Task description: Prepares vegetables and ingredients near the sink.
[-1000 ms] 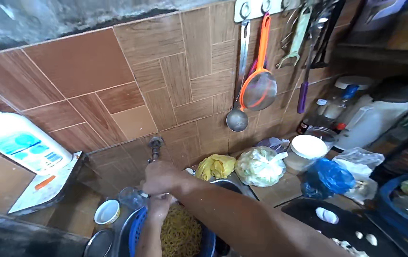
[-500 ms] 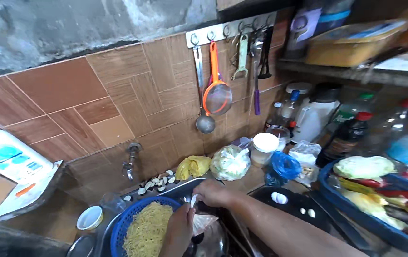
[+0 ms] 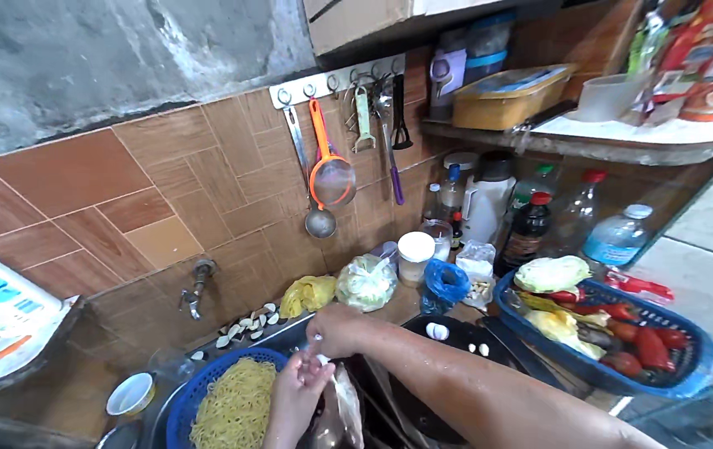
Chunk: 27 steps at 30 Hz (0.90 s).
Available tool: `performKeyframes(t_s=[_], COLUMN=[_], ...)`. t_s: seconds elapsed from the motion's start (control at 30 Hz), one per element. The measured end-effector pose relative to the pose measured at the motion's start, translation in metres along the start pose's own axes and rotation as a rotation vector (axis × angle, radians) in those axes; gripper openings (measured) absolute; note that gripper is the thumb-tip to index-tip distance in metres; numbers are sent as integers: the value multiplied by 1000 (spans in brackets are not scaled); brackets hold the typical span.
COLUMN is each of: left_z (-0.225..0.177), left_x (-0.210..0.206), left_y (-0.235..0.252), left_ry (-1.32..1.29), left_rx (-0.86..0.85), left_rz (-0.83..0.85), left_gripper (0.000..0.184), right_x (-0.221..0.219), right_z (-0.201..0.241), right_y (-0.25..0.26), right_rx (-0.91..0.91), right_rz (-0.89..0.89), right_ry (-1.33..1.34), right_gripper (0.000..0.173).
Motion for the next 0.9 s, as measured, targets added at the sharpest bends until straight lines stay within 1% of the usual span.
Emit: performKeyframes(t_s=[0.03,0.07,0.13,0.17,0.23,0.3,0.33,0.37,0.43,0.47,0.5,0.57,0.6,0.63,0.7,0.73,0.77,0.8,0.83,0.9], left_z=[-11,-20,-33,-38,-42,-44,-46,-49,-59,-60,-59,-54,-54,-55,-58,-61,-63,-61,-58,-48], left_x=[0,-1,-3,-2,2,7,9,8,-3,-12,-20,-30,-32,-34,-39,-42,-46,-50,-54,-54], left_y=[5,9,16,19,22,24,25,26,27,29,33,41,44,45,45,45,45,46,48,49], left_ry=[-39,-59,-93,-90,-140,-226,-264,-287,-293,-290,-295,-372,-433,-491,-626,-715,-786,-844,-890,-904], left_rx=[-1,-16,-45,-59,-65,-26,20,82,212,251,264,304,357,421,558,618,658,673,690,704], left_rz=[-26,-40,-45,-40,-47,-97,-112,-92,69,150,179,109,72,49,96,130,136,138,125,78], left_gripper=[41,40,22,13,10,11,12,15,30,36,35,18,16,23,52,61,55,39,28,16], right_x=[3,6,8,10,14,17,17,15,10,6,2,4,8,10,12,12,9,5,1,-5], right_z=[-1,-4,-13,-19,-31,-48,-57,-64,-67,-65,-64,-63,-64,-66,-69,-67,-64,-61,-59,-61], right_y=[-1,-3,-3,-3,-8,-11,-10,-9,-9,-8,-7,-7,-9,-11,-14,-15,-15,-14,-14,-18], right_rx=[-21,-39,-59,-69,-92,-145,-167,-172,-173,-165,-150,-148,-152,-152,-120,-92,-68,-56,-65,-143], right_rz=[-36,-65,-110,-128,-162,-192,-196,-196,-174,-174,-193,-227,-231,-242,-240,-235,-224,-243,-260,-292], right_ry=[45,119,290,364,463,507,556,603,701,737,763,780,788,797,823,833,835,810,760,605], right_gripper=[32,33,38,45,57,61,60,53,38,32,26,23,25,24,25,25,27,32,36,43])
Point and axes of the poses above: each hand's wrist, its own y-axis towards the middle knuckle, its own x-axis out of the back of the hand, z = x × y, the point moved 3 cm from there along y, towards the middle knuckle, and after that the axes turned 4 degrees about y, right-handed, at the moved point
